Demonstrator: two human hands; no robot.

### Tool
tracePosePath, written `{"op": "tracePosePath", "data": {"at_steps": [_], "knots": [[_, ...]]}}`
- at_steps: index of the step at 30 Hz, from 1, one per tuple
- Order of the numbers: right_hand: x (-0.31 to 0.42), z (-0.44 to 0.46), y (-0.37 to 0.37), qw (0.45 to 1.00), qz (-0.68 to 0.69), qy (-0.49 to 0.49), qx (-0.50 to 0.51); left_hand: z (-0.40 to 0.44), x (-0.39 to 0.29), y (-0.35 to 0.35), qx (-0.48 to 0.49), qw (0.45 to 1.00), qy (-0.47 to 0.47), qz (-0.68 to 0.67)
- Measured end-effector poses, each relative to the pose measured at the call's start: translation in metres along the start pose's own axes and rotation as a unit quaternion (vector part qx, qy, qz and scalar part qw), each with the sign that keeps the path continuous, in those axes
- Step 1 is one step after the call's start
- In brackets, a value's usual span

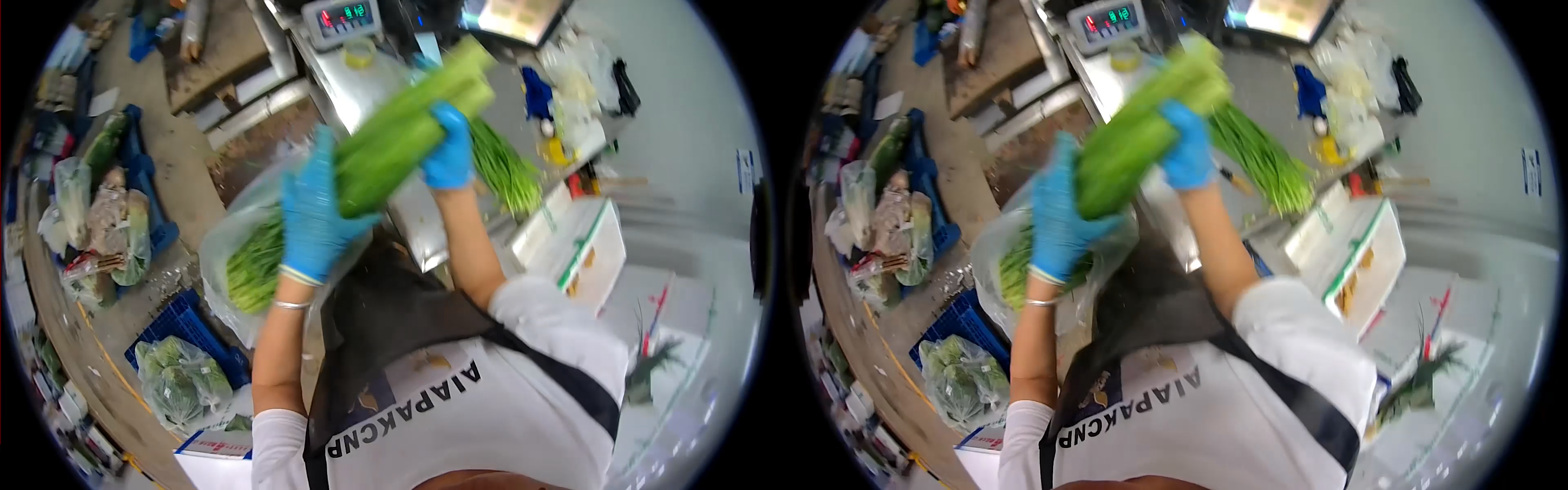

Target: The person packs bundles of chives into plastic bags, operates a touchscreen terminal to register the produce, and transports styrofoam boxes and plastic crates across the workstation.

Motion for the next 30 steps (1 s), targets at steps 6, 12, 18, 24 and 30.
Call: {"op": "tracePosePath", "data": {"at_steps": [6,12,18,24,30], "knots": [[0.115,0.046,0.254,0.975,-0.014,0.155,-0.157,-0.005,-0.091,-0.083,0.028,0.990,-0.039,0.134],[0.146,0.061,0.506,0.937,0.019,0.147,-0.317,-0.054,-0.072,-0.108,0.075,0.995,-0.025,0.055],[0.139,0.071,0.626,0.903,-0.174,-0.065,-0.388,-0.132,0.028,-0.071,-0.008,0.994,0.080,0.071],[0.130,0.062,0.459,0.908,-0.339,-0.062,-0.238,-0.245,0.159,0.054,-0.367,0.840,0.328,0.227],[-0.157,-0.102,0.020,0.811,-0.403,-0.131,0.403,-0.335,0.352,0.053,-0.279,0.708,0.647,-0.039]]}}
Point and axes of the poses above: each hand's wrist, its own z-axis towards the middle knuckle, its own y-axis out of the back of the hand, x = y × z, the point moved 9 cm from there along z, towards the middle knuckle, and after that the axes turned 15 degrees about y, right-handed, at the moved point
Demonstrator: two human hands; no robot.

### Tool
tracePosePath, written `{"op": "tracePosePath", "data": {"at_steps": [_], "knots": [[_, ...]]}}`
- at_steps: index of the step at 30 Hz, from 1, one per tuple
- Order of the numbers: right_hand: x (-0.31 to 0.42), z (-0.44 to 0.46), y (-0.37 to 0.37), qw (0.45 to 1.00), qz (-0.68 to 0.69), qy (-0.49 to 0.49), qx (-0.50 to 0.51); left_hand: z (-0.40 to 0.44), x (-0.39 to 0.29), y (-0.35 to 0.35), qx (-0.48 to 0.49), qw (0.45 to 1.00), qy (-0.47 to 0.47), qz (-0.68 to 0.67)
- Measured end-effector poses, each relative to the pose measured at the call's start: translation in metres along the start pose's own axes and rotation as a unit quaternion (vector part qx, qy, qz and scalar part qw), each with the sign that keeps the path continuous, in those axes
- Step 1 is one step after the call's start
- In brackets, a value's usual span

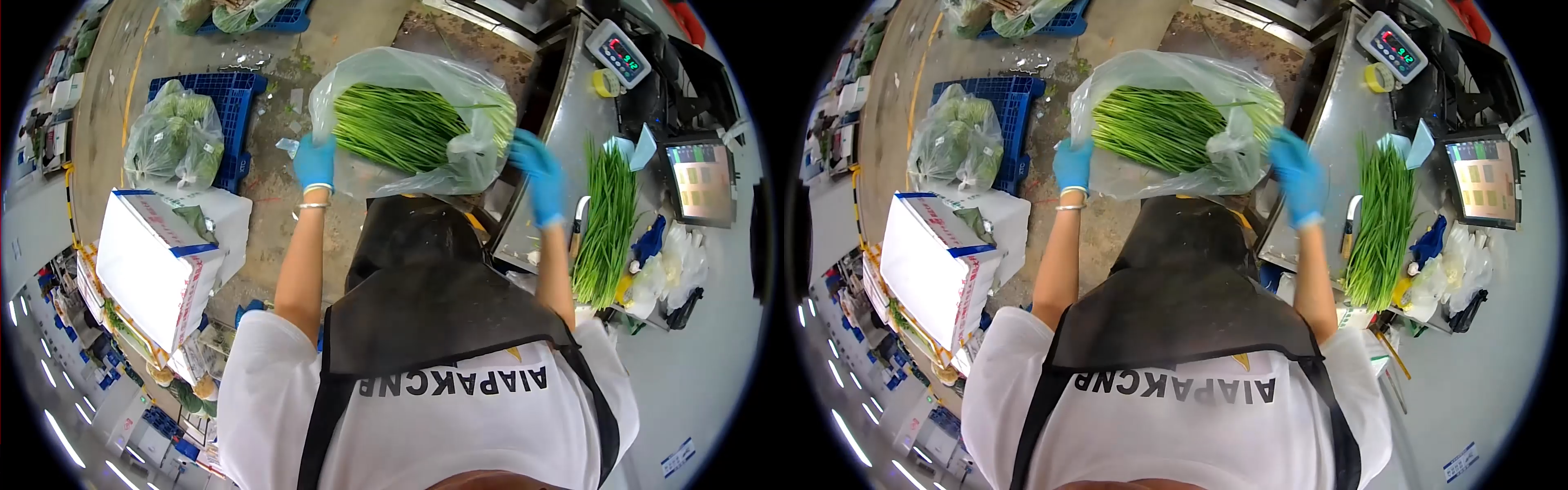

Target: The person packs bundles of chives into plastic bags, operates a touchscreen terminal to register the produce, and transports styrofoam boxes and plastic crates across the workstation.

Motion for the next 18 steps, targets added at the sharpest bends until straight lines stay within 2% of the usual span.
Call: {"op": "tracePosePath", "data": {"at_steps": [1,2,3,4,6,7,9,10,12,13,15,17,18], "knots": [[0.021,0.014,-0.089,0.989,0.003,-0.047,0.141,0.012,0.004,0.004,0.032,0.992,0.005,-0.124],[-0.016,0.021,-0.160,0.970,0.033,-0.017,0.240,0.023,0.006,0.008,0.064,0.968,0.010,-0.244],[-0.046,0.030,-0.214,0.960,-0.047,0.067,0.269,0.033,0.009,0.013,0.095,0.929,0.017,-0.359],[-0.047,0.040,-0.263,0.907,-0.217,0.146,0.331,0.034,0.004,0.022,0.104,0.930,0.016,-0.351],[-0.087,0.060,-0.339,0.893,-0.291,0.215,0.268,0.021,-0.023,0.049,0.125,0.933,0.011,-0.337],[-0.109,0.069,-0.368,0.880,-0.355,0.172,0.264,0.012,-0.032,0.053,0.153,0.932,-0.010,-0.328],[-0.149,0.080,-0.408,0.837,-0.477,0.080,0.254,0.005,-0.028,0.052,0.119,0.960,-0.048,-0.249],[-0.156,0.083,-0.416,0.815,-0.528,0.111,0.211,-0.004,-0.029,0.051,0.133,0.959,-0.055,-0.245],[-0.164,0.085,-0.423,0.751,-0.625,0.173,0.126,-0.021,-0.042,0.056,0.163,0.954,-0.067,-0.242],[-0.164,0.091,-0.425,0.678,-0.699,0.173,0.149,-0.017,-0.043,0.060,0.172,0.942,-0.027,-0.288],[-0.171,0.099,-0.421,0.743,-0.624,0.120,0.211,-0.011,-0.040,0.065,0.184,0.906,0.056,-0.377],[-0.179,0.105,-0.418,0.794,-0.549,0.078,0.250,0.003,-0.036,0.066,0.166,0.921,0.024,-0.353],[-0.176,0.103,-0.415,0.815,-0.511,0.091,0.259,0.008,-0.036,0.068,0.153,0.928,0.009,-0.340]]}}
Point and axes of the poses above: each hand's wrist, its own z-axis towards the middle knuckle, its own y-axis out of the back of the hand, x = y × z, the point moved 9 cm from there along z, towards the middle knuckle, and after that the axes turned 15 degrees about y, right-handed, at the moved point
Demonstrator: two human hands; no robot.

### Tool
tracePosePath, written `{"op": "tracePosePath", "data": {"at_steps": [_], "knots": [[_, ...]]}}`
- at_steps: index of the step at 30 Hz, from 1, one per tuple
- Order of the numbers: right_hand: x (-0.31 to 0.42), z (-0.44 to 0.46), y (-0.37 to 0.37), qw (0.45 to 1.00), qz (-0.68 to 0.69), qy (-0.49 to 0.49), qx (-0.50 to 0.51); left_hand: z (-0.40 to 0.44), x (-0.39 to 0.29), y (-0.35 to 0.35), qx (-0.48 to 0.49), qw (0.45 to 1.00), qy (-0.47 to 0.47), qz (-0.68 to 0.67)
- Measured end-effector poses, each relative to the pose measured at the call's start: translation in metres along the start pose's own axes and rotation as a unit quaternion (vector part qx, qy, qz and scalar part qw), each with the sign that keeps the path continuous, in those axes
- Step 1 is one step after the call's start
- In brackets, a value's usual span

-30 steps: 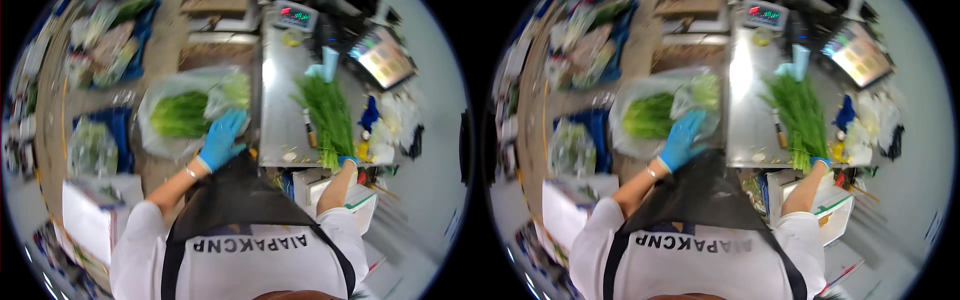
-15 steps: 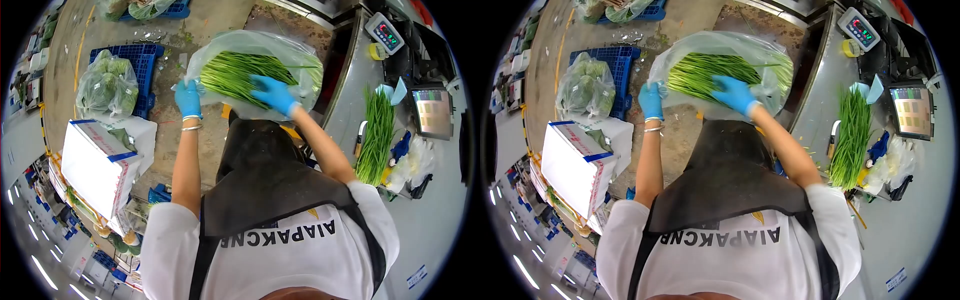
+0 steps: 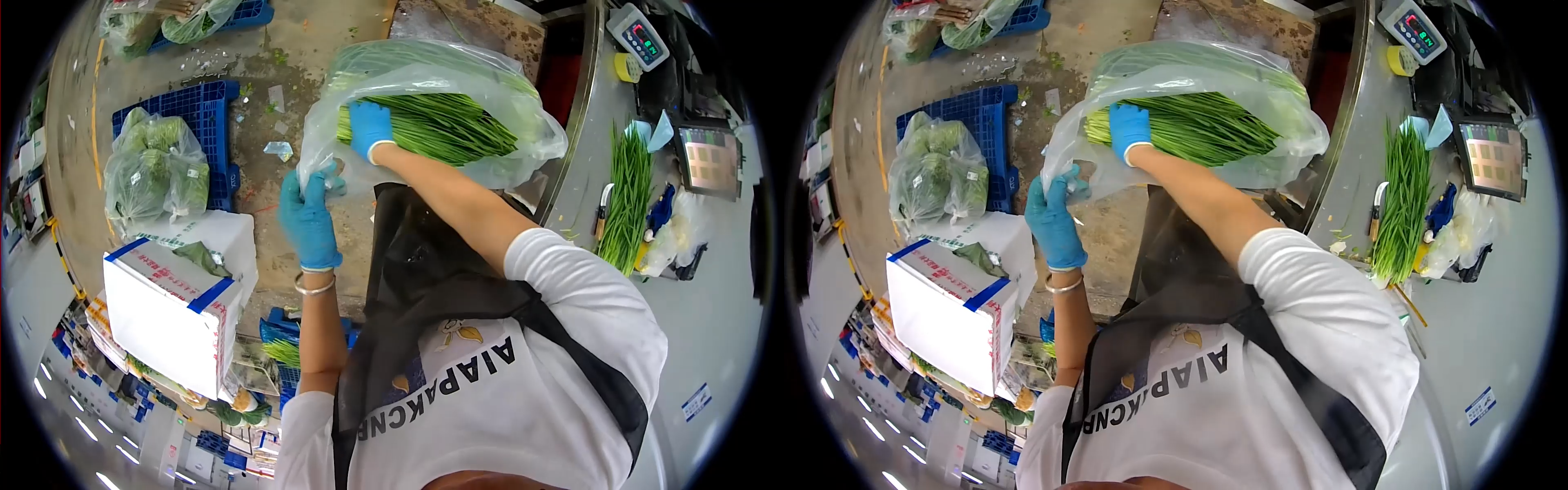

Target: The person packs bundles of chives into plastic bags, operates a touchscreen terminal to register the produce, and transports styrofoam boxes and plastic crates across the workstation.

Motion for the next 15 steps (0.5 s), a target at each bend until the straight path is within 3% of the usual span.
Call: {"op": "tracePosePath", "data": {"at_steps": [3,6,9,12,15], "knots": [[0.000,-0.033,0.053,0.992,0.112,0.055,-0.015,0.003,-0.003,-0.005,0.011,0.999,-0.035,0.006],[-0.016,-0.086,0.127,0.958,0.193,0.158,-0.139,0.006,0.003,-0.010,-0.001,0.999,-0.038,-0.008],[-0.056,-0.123,0.180,0.946,0.225,0.154,-0.175,-0.002,0.000,-0.023,0.007,0.999,-0.044,0.015],[-0.093,-0.147,0.201,0.877,0.449,0.068,-0.156,-0.003,0.010,-0.029,0.009,0.999,-0.039,0.022],[-0.104,-0.176,0.246,0.815,0.552,0.064,-0.164,-0.009,0.016,-0.033,-0.006,0.999,-0.044,0.016]]}}
Point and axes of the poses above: each hand's wrist, its own z-axis towards the middle knuckle, its own y-axis out of the back of the hand, x = y × z, the point moved 9 cm from there along z, towards the middle knuckle, and after that the axes turned 15 degrees about y, right-handed, at the moved point
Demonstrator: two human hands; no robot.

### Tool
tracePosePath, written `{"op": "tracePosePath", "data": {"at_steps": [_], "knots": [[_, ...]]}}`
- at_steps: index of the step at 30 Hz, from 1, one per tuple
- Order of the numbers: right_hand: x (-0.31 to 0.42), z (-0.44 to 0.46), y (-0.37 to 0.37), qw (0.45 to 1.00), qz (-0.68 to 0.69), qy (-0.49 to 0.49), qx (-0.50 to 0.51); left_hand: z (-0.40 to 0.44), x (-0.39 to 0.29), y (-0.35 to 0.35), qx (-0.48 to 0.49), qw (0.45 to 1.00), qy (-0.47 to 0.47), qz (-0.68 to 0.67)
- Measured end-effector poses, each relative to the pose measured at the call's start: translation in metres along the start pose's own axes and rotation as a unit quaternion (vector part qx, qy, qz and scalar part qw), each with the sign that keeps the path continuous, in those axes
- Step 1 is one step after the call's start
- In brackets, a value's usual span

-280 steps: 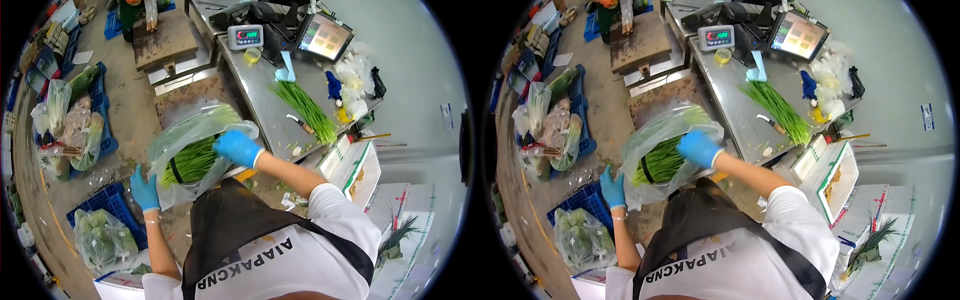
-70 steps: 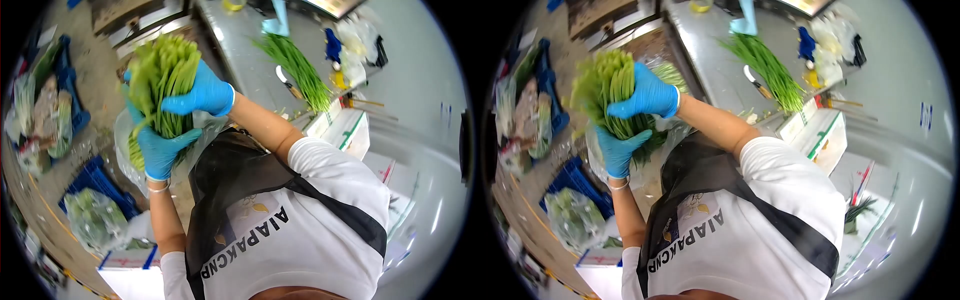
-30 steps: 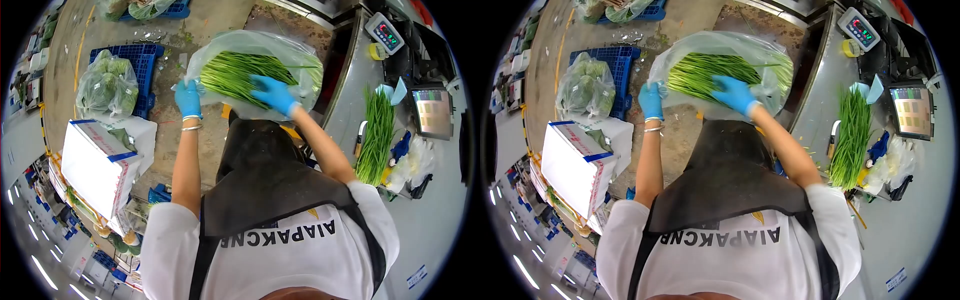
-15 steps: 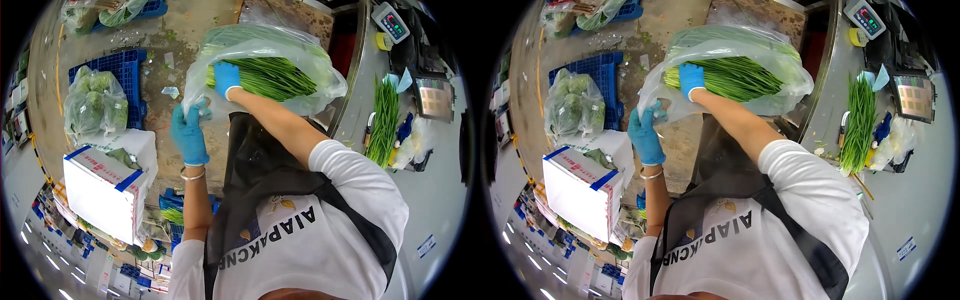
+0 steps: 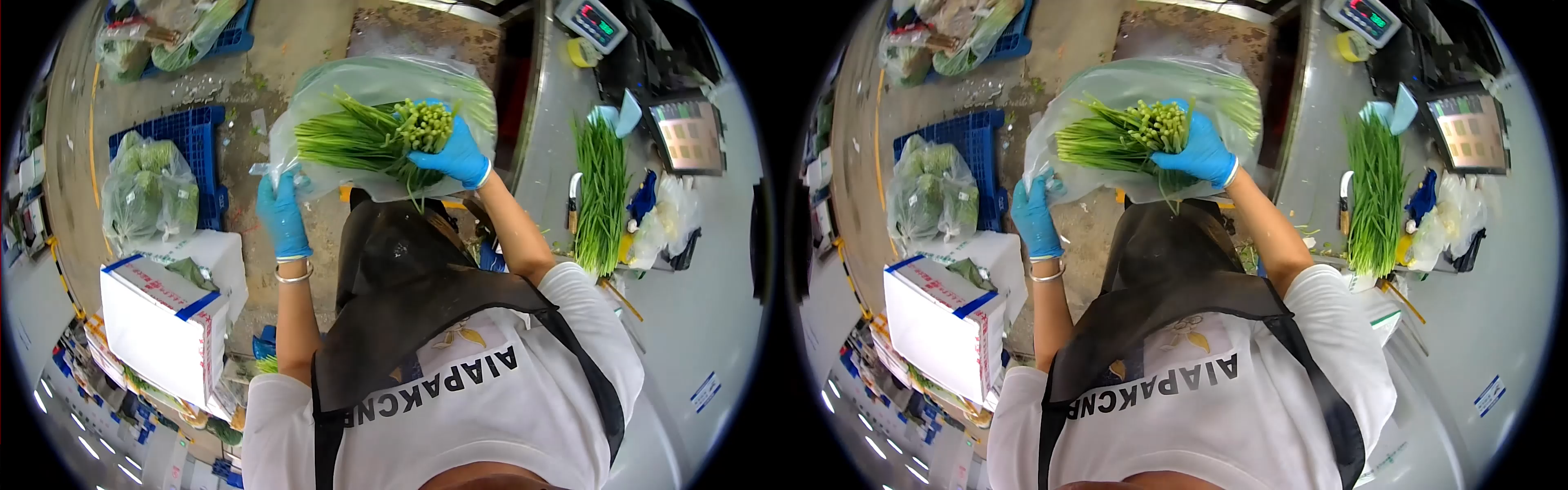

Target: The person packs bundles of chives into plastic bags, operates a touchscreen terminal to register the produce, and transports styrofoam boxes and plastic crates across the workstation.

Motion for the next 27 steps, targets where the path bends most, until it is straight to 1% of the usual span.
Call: {"op": "tracePosePath", "data": {"at_steps": [2,3,5,6,7,9,11,12,13,14,15,16,18,19,20,21,22,25,27], "knots": [[0.035,-0.009,0.020,0.995,0.096,0.007,-0.026,-0.014,-0.008,-0.009,0.011,1.000,0.006,0.018],[0.053,-0.015,0.032,0.992,0.113,0.023,-0.049,-0.021,-0.012,-0.014,0.018,0.999,0.009,0.026],[0.085,-0.028,0.058,0.984,0.146,0.057,-0.090,-0.020,-0.008,-0.014,0.001,0.998,0.009,0.067],[0.102,-0.033,0.073,0.978,0.149,0.114,-0.097,-0.021,-0.006,-0.017,0.013,0.999,0.011,0.039],[0.106,-0.045,0.089,0.965,0.189,0.130,-0.129,-0.022,-0.006,-0.018,0.021,1.000,0.013,0.012],[0.132,-0.071,0.128,0.938,0.197,0.200,-0.202,-0.010,0.006,-0.010,0.015,0.999,0.011,0.028],[0.152,-0.103,0.167,0.893,0.261,0.261,-0.257,-0.007,0.008,-0.013,0.017,0.999,0.012,0.031],[0.152,-0.130,0.193,0.864,0.267,0.282,-0.322,-0.010,0.006,-0.017,0.017,0.999,0.014,0.026],[0.158,-0.153,0.215,0.824,0.313,0.316,-0.351,-0.010,0.005,-0.018,0.017,0.999,0.017,0.021],[0.161,-0.182,0.241,0.792,0.332,0.348,-0.377,-0.004,0.012,-0.019,0.038,0.999,0.028,0.004],[0.172,-0.207,0.262,0.773,0.326,0.379,-0.391,-0.004,0.012,-0.021,0.041,0.999,0.023,0.006],[0.174,-0.241,0.282,0.732,0.280,0.371,-0.498,-0.004,0.012,-0.023,0.041,0.999,0.021,0.008],[0.155,-0.321,0.329,0.671,0.262,0.367,-0.588,0.002,0.014,-0.023,0.048,0.999,0.011,0.020],[0.154,-0.348,0.339,0.682,0.255,0.370,-0.578,0.001,0.014,-0.025,0.047,0.999,0.016,0.022],[0.137,-0.384,0.354,0.659,0.229,0.343,-0.629,-0.002,0.013,-0.026,0.045,0.998,0.021,0.024],[0.124,-0.412,0.366,0.660,0.234,0.319,-0.639,-0.003,0.013,-0.026,0.042,0.998,0.026,0.025],[0.115,-0.439,0.368,0.633,0.193,0.273,-0.699,0.000,0.016,-0.022,0.031,0.998,0.018,0.043],[0.058,-0.513,0.388,0.599,0.162,0.210,-0.756,0.013,0.019,-0.007,-0.006,0.994,-0.005,0.112],[-0.023,-0.569,0.431,0.605,0.238,0.177,-0.739,0.005,0.015,-0.011,-0.035,0.988,-0.026,0.150]]}}
Point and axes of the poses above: each hand's wrist, its own z-axis towards the middle knuckle, its own y-axis out of the back of the hand, x = y × z, the point moved 9 cm from there along z, towards the middle knuckle, and after that the axes turned 15 degrees about y, right-handed, at the moved point
